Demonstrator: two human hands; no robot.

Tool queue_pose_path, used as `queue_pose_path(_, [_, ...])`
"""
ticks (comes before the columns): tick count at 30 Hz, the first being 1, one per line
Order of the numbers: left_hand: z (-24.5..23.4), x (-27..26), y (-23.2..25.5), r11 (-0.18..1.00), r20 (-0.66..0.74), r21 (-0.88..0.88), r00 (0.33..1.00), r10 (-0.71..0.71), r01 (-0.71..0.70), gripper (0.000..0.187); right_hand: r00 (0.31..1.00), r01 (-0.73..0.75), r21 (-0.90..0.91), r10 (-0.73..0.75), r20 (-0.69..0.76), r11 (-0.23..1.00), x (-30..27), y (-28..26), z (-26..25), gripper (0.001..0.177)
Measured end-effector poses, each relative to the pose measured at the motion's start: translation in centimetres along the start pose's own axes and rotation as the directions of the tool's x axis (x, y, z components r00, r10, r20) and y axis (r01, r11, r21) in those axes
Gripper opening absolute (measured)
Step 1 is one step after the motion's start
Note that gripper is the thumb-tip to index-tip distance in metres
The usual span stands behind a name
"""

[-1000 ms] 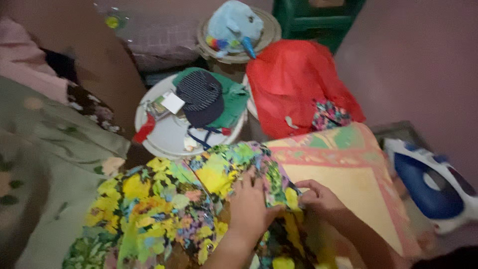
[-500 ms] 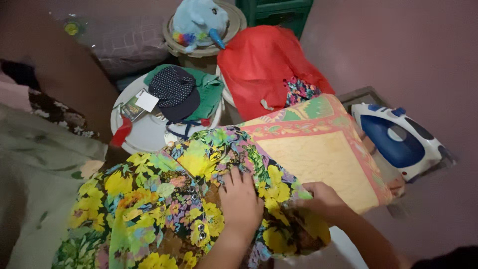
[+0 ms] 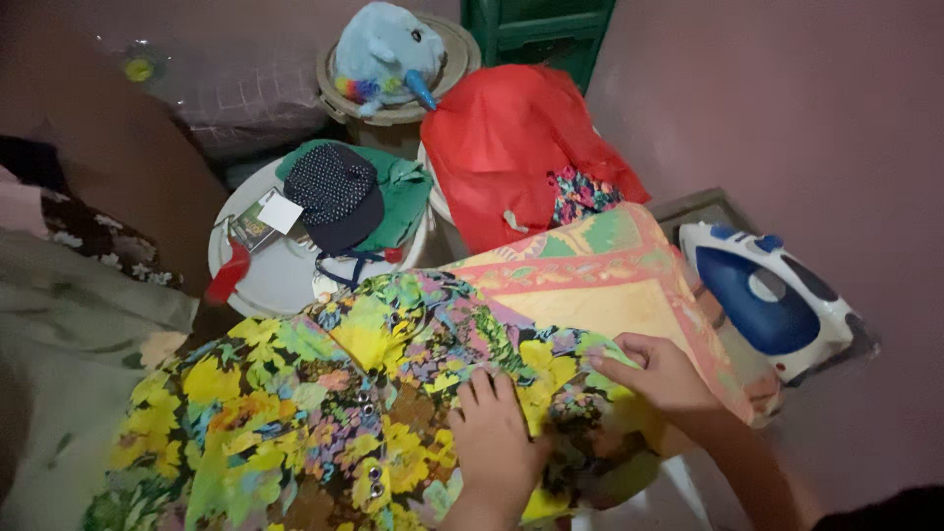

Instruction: The person irons a floral-patterned garment on a small ironing board. They repeatedly smooth the fabric, reposition it, and use a blue and white iron to press different sections. The garment is handled by hand and adjusted multiple times during the process.

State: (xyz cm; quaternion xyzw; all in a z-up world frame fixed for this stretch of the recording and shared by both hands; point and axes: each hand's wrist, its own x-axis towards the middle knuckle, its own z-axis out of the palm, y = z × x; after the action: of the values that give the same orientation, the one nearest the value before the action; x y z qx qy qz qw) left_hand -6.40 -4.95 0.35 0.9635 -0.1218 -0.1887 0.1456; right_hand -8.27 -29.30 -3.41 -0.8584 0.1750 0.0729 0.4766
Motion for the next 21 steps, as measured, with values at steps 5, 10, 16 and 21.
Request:
queue_pose_path(5, [1.6, 1.6, 0.1, 0.999, -0.082, -0.037, 0.996, 0.033, -0.036, 0.051, 0.997, -0.069, 0.022, 0.068, 0.034, 0.997, 3.4, -0.4, -3.4, 0.029])
queue_pose_path(10, [3.2, 2.7, -1.7, 0.949, -0.220, -0.284, 0.973, 0.073, -0.135, 0.024, 0.971, -0.122, 0.286, 0.054, 0.234, 0.950, 6.8, 3.4, -3.9, 0.035])
queue_pose_path(16, [1.9, 3.2, -5.7, 0.683, -0.001, -0.723, 0.989, 0.148, -0.103, 0.023, 0.903, -0.121, 0.292, -0.017, 0.429, 0.949, 7.3, 6.7, -0.3, 0.036])
queue_pose_path(21, [-0.2, 3.3, -6.4, 0.596, 0.069, -0.796, 0.962, 0.264, -0.106, 0.022, 0.743, -0.285, 0.284, 0.024, 0.669, 0.916, 5.6, 2.1, 1.7, 0.038])
